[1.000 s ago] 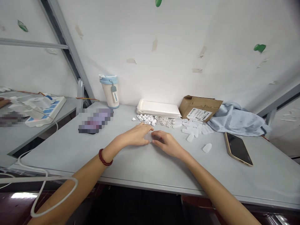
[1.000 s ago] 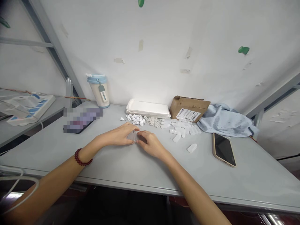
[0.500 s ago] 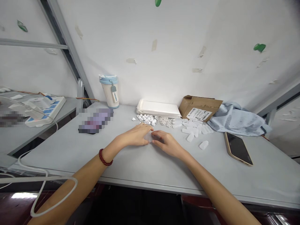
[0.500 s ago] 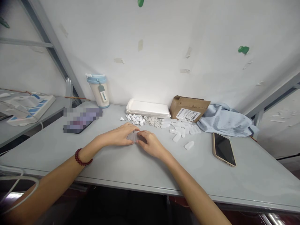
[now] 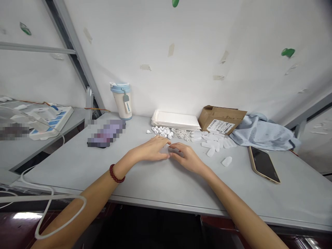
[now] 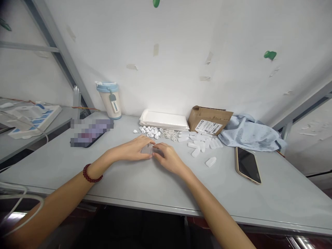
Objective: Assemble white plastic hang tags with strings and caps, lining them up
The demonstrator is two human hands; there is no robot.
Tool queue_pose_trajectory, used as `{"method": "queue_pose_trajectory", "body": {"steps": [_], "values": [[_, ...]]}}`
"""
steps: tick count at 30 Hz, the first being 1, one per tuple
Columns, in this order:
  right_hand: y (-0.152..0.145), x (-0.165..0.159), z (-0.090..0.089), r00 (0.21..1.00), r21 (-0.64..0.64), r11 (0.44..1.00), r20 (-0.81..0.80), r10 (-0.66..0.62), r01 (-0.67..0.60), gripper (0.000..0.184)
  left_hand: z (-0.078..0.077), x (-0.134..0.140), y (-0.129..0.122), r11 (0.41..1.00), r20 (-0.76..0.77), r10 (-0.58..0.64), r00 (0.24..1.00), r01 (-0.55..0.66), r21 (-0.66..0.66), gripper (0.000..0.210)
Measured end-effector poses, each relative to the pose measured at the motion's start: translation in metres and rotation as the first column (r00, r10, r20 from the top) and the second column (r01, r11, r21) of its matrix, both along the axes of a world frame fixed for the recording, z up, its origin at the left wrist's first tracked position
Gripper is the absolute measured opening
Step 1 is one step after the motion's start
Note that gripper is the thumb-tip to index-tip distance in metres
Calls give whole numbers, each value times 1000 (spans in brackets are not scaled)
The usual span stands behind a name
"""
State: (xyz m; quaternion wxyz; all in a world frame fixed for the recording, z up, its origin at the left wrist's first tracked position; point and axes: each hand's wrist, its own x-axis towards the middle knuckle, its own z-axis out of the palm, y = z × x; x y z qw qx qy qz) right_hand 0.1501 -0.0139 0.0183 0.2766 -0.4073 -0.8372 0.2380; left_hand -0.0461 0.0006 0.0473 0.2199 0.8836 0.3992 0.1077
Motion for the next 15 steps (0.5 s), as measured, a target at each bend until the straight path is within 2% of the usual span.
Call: {"method": "queue_pose_trajectory", "body": {"steps": [4,9,11,15], "values": [[8,10,-2,995,99,990,-15,-102,103,23,-1,1,0,1000,51,1,999,-2,28,42],[28,33,-4,943,243,919,43,-329,309,23,-6,2,3,990,108,59,992,-72,122,33],[35,43,-3,894,255,888,138,-426,383,28,-6,3,4,984,132,88,987,-108,145,31],[40,56,-1,730,270,833,403,-553,482,38,-4,6,4,974,159,130,979,-156,164,29]]}}
